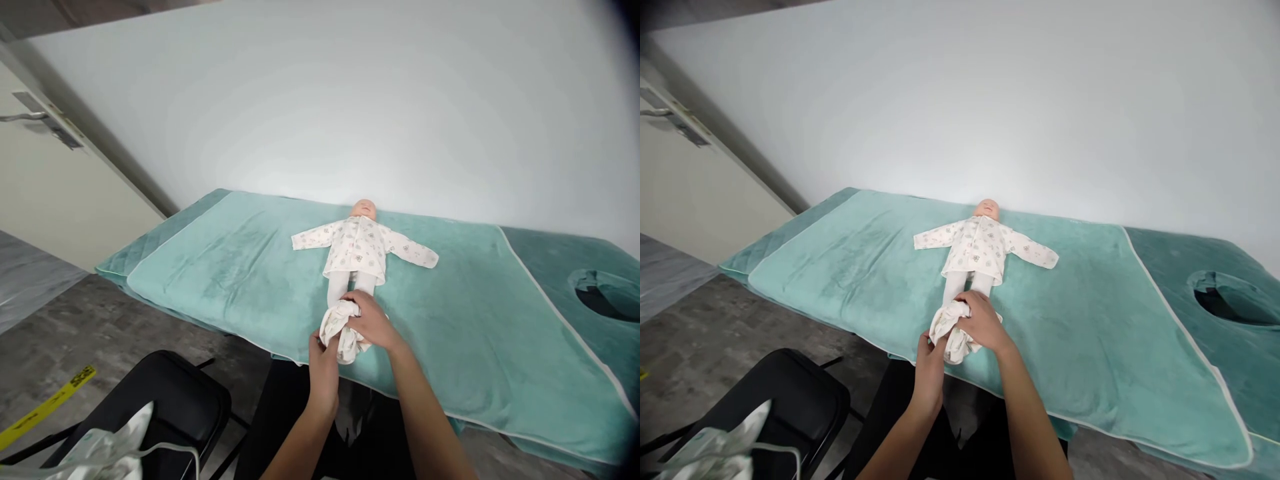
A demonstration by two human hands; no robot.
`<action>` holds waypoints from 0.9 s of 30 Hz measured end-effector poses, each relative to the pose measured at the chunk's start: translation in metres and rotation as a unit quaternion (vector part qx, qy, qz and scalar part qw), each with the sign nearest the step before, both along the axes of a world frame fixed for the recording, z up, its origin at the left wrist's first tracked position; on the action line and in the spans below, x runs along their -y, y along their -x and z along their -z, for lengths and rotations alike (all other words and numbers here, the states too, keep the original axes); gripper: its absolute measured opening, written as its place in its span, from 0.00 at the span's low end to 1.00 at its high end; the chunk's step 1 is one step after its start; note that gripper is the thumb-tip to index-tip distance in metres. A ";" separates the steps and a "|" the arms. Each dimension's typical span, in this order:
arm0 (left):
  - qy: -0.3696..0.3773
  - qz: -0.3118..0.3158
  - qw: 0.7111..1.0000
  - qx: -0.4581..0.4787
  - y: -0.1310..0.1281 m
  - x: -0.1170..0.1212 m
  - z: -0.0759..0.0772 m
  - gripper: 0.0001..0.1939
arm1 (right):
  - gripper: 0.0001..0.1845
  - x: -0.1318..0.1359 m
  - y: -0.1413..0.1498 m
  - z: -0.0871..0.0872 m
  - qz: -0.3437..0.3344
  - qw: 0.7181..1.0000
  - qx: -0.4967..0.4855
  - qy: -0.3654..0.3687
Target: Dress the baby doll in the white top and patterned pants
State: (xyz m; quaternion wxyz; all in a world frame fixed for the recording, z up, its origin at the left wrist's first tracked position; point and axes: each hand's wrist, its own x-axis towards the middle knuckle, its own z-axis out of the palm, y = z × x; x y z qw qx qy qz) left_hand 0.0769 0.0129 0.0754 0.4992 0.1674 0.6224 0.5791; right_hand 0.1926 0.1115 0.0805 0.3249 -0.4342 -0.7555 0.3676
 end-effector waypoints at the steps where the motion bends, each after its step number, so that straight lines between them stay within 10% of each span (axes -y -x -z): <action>1: 0.002 -0.003 1.000 -0.011 0.001 -0.001 0.001 0.22 | 0.19 0.000 0.000 0.001 -0.002 1.000 0.001 -0.003; 16: -0.043 -0.044 0.995 0.080 0.013 -0.006 -0.009 0.19 | 0.20 0.003 -0.015 0.001 -0.064 0.997 -0.030 0.027; 27: -0.149 0.181 0.958 -0.164 0.067 -0.041 0.016 0.15 | 0.16 0.007 -0.009 0.017 0.019 0.996 -0.078 0.043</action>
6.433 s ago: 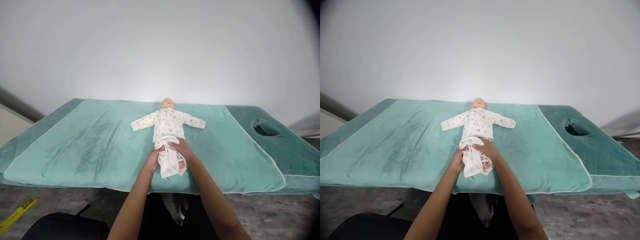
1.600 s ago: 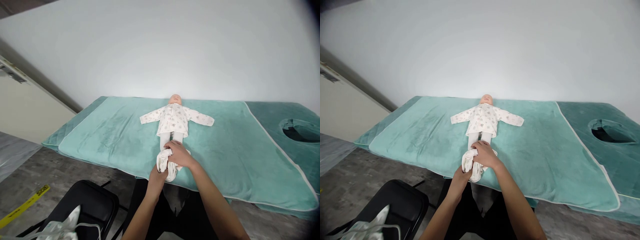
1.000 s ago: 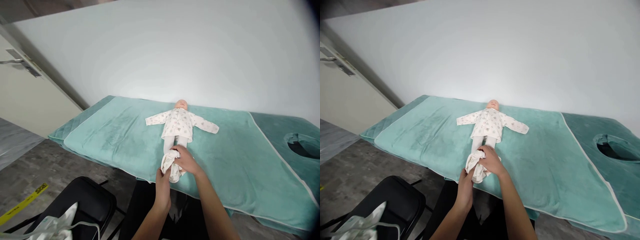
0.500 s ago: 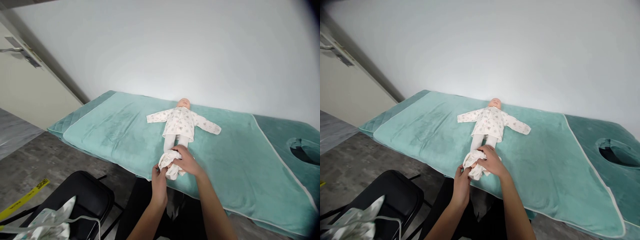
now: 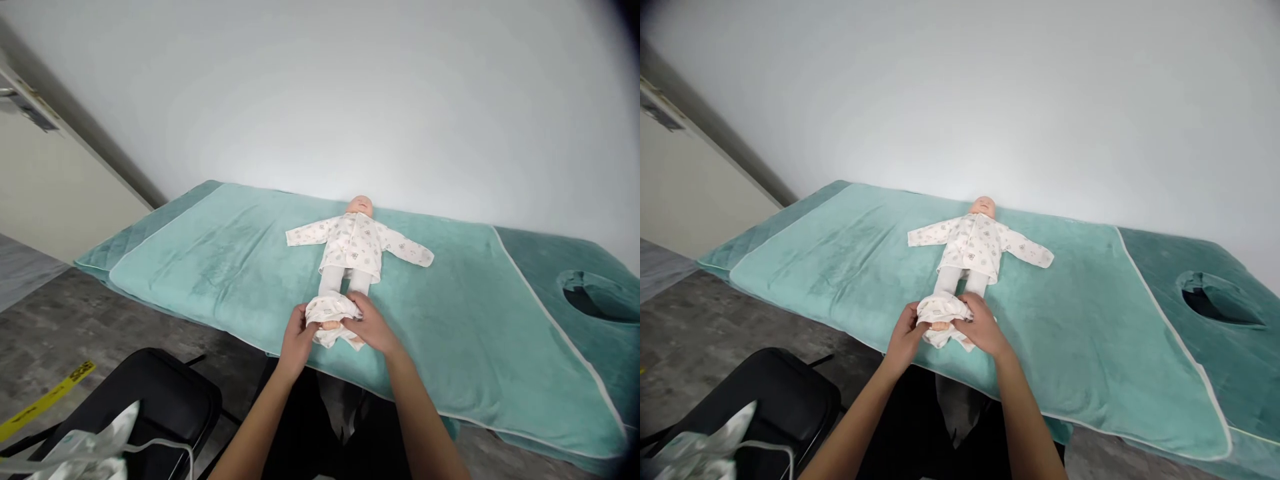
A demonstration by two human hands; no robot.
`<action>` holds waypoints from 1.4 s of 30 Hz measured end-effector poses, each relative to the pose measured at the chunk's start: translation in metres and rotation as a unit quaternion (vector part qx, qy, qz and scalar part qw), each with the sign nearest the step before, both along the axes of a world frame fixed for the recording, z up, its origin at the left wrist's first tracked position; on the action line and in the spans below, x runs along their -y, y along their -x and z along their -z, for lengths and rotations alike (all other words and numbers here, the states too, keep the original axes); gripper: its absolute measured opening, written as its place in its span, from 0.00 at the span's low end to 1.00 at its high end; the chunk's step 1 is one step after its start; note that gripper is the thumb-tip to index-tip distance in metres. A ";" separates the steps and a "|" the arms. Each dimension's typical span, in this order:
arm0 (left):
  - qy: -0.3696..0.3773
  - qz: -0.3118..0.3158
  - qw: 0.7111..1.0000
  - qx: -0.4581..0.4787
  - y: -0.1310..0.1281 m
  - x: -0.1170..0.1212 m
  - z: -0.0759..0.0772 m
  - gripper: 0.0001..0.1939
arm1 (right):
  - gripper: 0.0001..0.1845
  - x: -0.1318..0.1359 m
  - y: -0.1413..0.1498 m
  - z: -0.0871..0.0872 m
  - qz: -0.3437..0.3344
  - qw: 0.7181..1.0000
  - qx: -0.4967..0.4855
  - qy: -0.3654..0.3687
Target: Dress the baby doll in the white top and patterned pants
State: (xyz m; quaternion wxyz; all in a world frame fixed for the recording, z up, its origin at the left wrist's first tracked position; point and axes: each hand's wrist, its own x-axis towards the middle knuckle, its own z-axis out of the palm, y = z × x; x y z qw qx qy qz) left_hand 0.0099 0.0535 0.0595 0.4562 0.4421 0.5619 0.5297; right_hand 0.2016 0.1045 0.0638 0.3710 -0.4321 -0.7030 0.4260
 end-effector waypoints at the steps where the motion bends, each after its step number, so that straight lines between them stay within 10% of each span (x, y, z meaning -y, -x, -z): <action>1: -0.024 0.034 0.998 -0.048 0.007 -0.007 0.005 0.17 | 0.15 0.000 0.001 0.001 0.005 1.000 -0.008 0.006; 10: -0.190 0.040 0.937 -0.292 0.017 -0.054 0.027 0.18 | 0.14 -0.003 0.011 0.000 0.097 0.994 -0.013 0.048; 15: -0.089 0.053 0.992 -0.077 0.023 -0.048 0.011 0.23 | 0.15 -0.002 0.007 0.017 0.093 0.994 -0.047 -0.005; 21: -0.046 0.099 0.977 0.182 0.057 -0.075 0.014 0.23 | 0.16 -0.018 -0.007 0.018 0.142 0.985 -0.084 -0.045; 26: -0.128 0.097 0.987 -0.006 0.034 -0.138 0.034 0.29 | 0.18 -0.055 0.003 -0.010 0.265 0.937 0.120 -0.191; 31: -0.249 0.108 0.935 -0.228 0.003 -0.185 0.025 0.22 | 0.21 -0.097 0.023 -0.012 0.264 0.904 0.247 -0.227; 35: -0.302 0.096 0.899 -0.301 0.004 -0.195 0.021 0.10 | 0.15 -0.116 0.022 0.005 0.313 0.910 0.177 -0.204; 42: -0.298 0.101 0.907 -0.281 0.007 -0.195 0.035 0.17 | 0.13 -0.112 0.014 0.013 0.360 0.924 0.005 -0.128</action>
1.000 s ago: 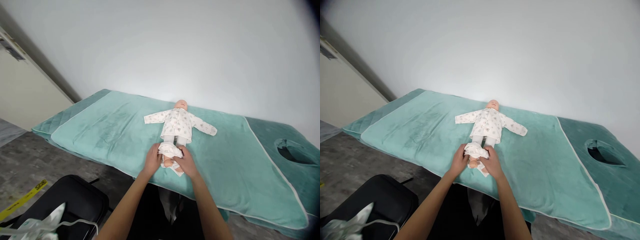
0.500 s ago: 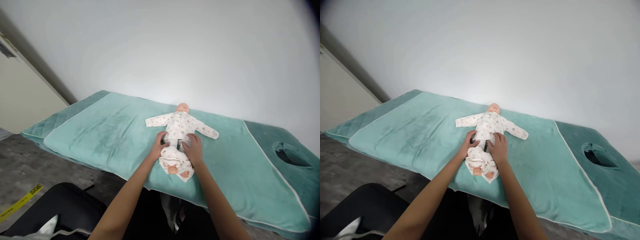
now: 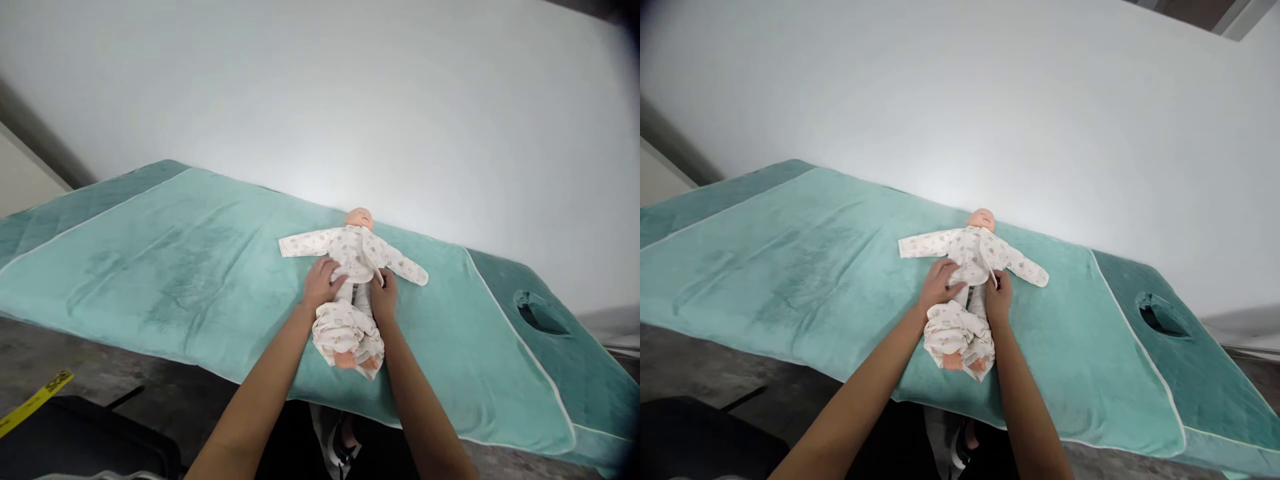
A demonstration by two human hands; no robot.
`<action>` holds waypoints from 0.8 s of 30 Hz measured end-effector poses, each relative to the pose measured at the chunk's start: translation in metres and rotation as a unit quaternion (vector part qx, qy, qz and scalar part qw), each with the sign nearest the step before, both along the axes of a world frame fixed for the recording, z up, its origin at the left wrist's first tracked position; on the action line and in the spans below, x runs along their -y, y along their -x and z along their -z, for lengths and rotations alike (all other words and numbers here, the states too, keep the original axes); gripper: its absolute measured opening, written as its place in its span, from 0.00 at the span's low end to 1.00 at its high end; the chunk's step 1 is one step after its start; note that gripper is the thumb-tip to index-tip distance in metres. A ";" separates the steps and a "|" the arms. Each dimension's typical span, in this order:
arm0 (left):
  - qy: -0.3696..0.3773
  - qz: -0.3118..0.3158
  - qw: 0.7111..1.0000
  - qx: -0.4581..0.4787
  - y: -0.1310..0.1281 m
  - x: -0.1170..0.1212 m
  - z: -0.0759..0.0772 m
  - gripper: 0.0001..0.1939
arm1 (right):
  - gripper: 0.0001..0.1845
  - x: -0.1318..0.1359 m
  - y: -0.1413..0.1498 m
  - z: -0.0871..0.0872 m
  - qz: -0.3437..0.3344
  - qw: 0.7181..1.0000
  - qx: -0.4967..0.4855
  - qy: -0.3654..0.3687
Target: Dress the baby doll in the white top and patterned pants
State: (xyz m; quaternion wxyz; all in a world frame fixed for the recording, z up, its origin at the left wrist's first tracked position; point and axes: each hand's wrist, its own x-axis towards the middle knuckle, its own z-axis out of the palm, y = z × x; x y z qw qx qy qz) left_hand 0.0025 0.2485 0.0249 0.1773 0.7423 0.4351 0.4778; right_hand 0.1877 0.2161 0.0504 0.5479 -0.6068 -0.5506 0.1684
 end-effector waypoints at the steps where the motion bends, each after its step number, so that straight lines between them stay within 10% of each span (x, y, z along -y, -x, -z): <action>1: -0.005 0.026 0.999 -0.019 -0.003 0.001 -0.001 0.20 | 0.13 0.001 0.001 -0.001 -0.004 1.000 0.008 0.001; 8: 0.003 0.028 0.998 -0.063 -0.015 0.007 -0.021 0.15 | 0.11 0.001 0.008 -0.002 -0.019 0.983 0.180 -0.041; 11: 0.039 -0.014 0.993 0.112 -0.006 0.006 -0.025 0.04 | 0.13 -0.001 0.008 -0.002 -0.032 0.981 0.188 -0.036; 17: 0.107 -0.193 0.884 0.413 0.020 -0.006 -0.024 0.19 | 0.17 -0.026 -0.015 -0.025 -0.114 0.962 0.243 0.048; 24: 0.115 -0.254 0.854 0.439 0.036 -0.006 -0.015 0.20 | 0.22 -0.011 -0.083 -0.035 0.074 0.994 -0.080 0.013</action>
